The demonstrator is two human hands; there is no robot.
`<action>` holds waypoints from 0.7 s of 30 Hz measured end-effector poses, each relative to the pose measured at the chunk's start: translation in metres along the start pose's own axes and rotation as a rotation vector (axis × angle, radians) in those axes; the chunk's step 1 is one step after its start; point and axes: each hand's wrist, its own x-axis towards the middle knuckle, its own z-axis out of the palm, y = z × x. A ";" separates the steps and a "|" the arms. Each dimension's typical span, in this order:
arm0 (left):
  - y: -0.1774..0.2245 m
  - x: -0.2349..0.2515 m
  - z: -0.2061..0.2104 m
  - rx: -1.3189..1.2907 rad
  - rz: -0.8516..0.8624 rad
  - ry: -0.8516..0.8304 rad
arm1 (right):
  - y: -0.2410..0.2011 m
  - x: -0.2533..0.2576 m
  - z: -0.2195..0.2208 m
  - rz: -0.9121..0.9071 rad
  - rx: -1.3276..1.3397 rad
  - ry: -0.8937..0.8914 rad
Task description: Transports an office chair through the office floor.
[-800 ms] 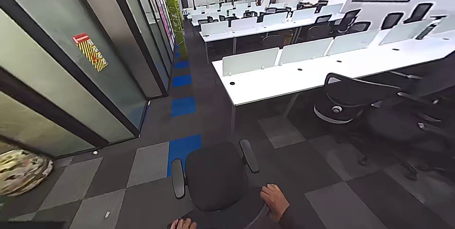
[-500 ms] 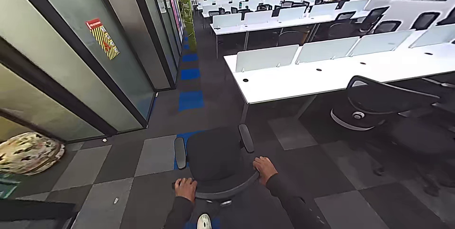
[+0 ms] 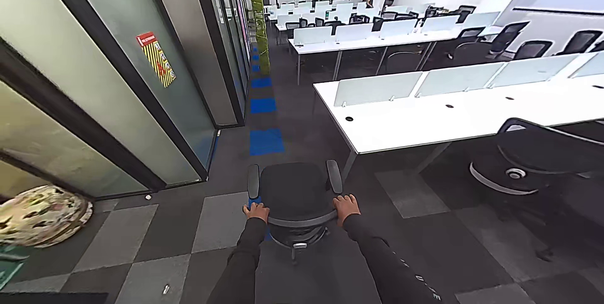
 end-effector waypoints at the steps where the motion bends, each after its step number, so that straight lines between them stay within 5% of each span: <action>1: -0.006 0.012 -0.007 -0.001 -0.002 -0.013 | -0.008 0.009 -0.005 0.027 0.003 0.005; 21: -0.101 0.179 -0.101 0.015 -0.008 0.074 | -0.092 0.179 -0.075 -0.012 0.074 0.067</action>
